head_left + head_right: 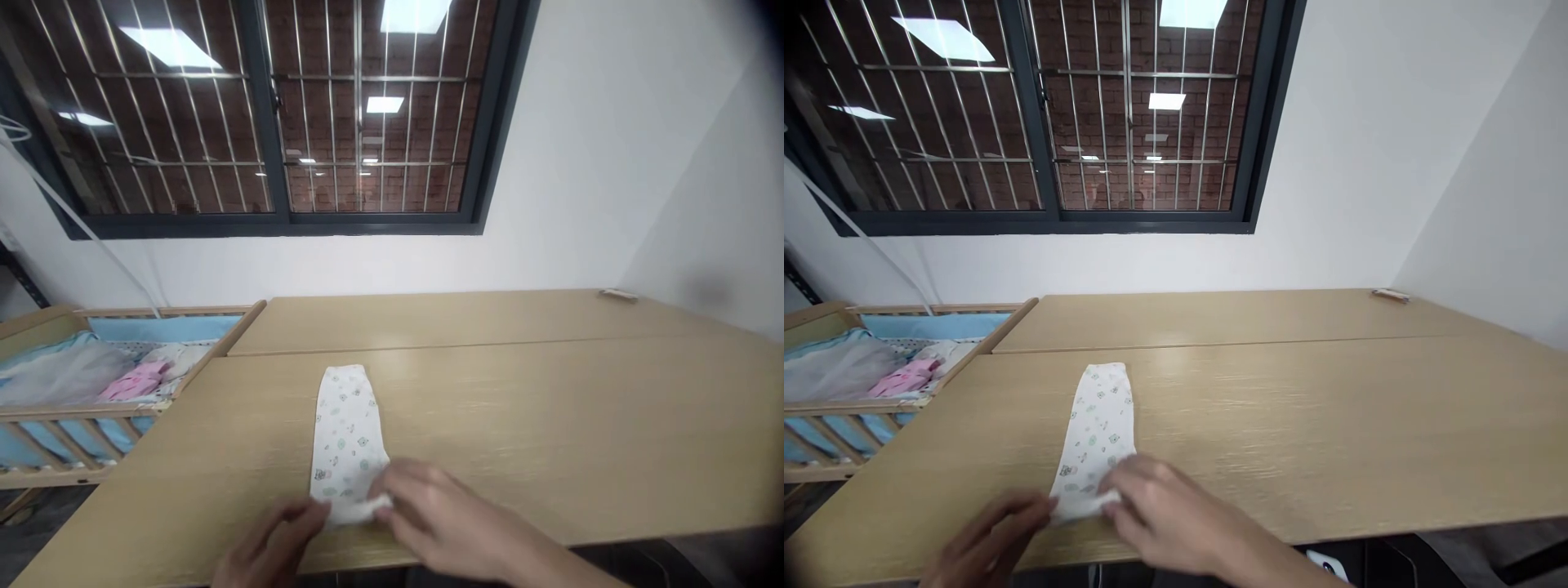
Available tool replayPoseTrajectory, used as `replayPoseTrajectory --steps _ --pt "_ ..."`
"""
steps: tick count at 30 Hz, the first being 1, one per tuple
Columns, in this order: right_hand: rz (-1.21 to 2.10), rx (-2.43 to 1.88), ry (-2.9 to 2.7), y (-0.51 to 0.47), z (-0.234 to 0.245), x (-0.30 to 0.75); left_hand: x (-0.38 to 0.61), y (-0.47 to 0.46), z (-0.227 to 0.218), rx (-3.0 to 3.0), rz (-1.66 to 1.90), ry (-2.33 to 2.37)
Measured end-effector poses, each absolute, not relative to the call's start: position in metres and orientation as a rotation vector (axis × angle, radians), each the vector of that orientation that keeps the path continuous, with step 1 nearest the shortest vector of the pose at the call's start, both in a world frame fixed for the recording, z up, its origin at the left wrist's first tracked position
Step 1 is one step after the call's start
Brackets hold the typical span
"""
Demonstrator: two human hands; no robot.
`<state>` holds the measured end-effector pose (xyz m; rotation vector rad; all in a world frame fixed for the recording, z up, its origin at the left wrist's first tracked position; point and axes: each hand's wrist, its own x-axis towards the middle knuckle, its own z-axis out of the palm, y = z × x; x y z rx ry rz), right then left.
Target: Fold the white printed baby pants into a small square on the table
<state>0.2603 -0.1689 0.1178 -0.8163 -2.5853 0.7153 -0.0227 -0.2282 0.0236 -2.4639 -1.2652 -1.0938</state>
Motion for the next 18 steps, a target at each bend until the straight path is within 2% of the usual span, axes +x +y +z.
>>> replayPoseTrajectory --steps 3,7,13,18 --pt "0.720 -0.855 -2.467 -0.126 0.135 0.251 -0.023 -0.187 0.060 -2.453 -1.178 -1.388" --pt "0.579 -0.862 -2.312 -0.041 0.107 0.221 -0.015 -0.107 0.092 -2.432 -1.101 -1.640" --pt "0.480 -1.169 -2.250 0.051 0.055 0.186 0.000 -0.011 0.079 -2.367 -0.833 -1.967" --pt "0.438 -1.257 -2.227 0.054 0.051 0.190 0.017 -0.022 0.065 -2.254 -0.706 -2.031"
